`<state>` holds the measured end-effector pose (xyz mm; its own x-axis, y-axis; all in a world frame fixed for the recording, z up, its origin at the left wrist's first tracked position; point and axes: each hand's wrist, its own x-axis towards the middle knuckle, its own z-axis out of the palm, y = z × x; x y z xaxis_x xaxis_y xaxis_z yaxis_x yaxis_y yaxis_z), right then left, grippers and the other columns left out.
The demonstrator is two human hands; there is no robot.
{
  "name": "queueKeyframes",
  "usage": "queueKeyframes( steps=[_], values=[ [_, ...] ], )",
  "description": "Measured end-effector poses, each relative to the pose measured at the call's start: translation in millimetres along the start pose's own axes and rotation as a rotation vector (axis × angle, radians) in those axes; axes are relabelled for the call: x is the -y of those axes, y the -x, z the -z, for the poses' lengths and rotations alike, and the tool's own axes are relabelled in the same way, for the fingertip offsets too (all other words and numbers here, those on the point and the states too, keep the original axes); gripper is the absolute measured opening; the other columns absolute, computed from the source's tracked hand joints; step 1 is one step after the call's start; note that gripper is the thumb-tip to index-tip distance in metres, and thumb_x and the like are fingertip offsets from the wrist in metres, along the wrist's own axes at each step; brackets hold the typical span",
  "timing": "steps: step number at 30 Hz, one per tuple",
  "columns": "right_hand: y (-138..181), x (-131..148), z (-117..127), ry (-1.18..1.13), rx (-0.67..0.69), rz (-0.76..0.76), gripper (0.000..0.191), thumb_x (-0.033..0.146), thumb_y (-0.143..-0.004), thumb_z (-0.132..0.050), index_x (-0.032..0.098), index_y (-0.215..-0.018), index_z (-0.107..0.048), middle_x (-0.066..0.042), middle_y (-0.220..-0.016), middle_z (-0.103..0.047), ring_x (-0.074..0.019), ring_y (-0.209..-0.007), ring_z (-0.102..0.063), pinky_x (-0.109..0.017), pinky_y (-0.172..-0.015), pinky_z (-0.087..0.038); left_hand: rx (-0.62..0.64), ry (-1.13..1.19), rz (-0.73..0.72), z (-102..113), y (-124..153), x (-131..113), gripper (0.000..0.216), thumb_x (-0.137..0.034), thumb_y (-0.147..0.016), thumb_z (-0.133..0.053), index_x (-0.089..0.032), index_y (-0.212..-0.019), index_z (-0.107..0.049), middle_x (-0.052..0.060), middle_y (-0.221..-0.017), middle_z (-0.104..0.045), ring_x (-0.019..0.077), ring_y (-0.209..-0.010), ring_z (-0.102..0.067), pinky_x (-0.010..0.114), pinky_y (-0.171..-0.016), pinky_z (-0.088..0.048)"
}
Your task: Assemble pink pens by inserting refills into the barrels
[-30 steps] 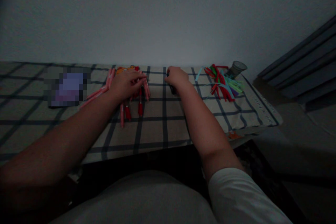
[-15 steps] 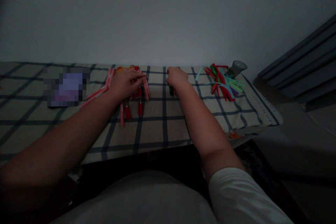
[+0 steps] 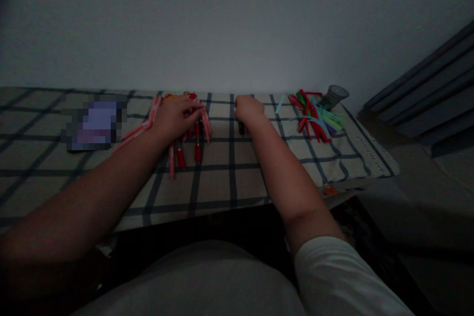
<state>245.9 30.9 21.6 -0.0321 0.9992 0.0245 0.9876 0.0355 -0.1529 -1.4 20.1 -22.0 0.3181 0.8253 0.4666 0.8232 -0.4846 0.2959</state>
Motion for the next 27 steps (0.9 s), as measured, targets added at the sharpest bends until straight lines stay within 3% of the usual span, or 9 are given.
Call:
queueKeyframes(
  steps=[6, 14, 21, 27],
  values=[
    [-3, 2, -4, -0.036, -0.048, 0.036, 0.038, 0.023, -0.105, -0.064, 0.018, -0.135, -0.088, -0.02, -0.141, -0.085, -0.0415, -0.132, -0.08, -0.051, -0.108, -0.064, 0.004, -0.012, 0.018, 2, -1, -1, 0.037, -0.033, -0.108, -0.064, -0.022, -0.132, -0.09, 0.012, -0.133, -0.086, 0.0339, -0.13, -0.077, 0.046, -0.111, -0.059],
    [-1, 22, -13, -0.241, -0.058, 0.257, 0.036, 0.025, -0.109, -0.061, 0.012, -0.13, -0.088, -0.017, -0.128, -0.087, -0.0288, -0.116, -0.08, -0.036, -0.101, -0.057, 0.014, -0.036, 0.048, 2, -1, 1, 0.038, -0.033, -0.107, -0.065, -0.023, -0.135, -0.089, 0.013, -0.13, -0.086, 0.0344, -0.127, -0.077, 0.046, -0.108, -0.059],
    [4, 36, -22, -0.336, 0.016, 0.49, 0.043, 0.033, -0.113, -0.061, 0.014, -0.147, -0.078, -0.012, -0.12, -0.084, -0.0232, -0.101, -0.073, -0.031, -0.09, -0.051, 0.016, -0.038, 0.083, 3, -1, -1, 0.04, -0.034, -0.107, -0.064, -0.023, -0.136, -0.089, 0.014, -0.126, -0.086, 0.0343, -0.123, -0.078, 0.045, -0.105, -0.059],
    [-5, 32, -34, -0.338, 0.066, 0.645, 0.043, 0.027, -0.112, -0.059, 0.014, -0.149, -0.076, -0.012, -0.131, -0.084, -0.0224, -0.108, -0.071, -0.03, -0.096, -0.049, -0.023, -0.04, 0.083, -1, -2, 4, 0.04, -0.036, -0.105, -0.063, -0.024, -0.131, -0.091, 0.012, -0.125, -0.087, 0.0343, -0.121, -0.078, 0.045, -0.101, -0.059]
  ],
)
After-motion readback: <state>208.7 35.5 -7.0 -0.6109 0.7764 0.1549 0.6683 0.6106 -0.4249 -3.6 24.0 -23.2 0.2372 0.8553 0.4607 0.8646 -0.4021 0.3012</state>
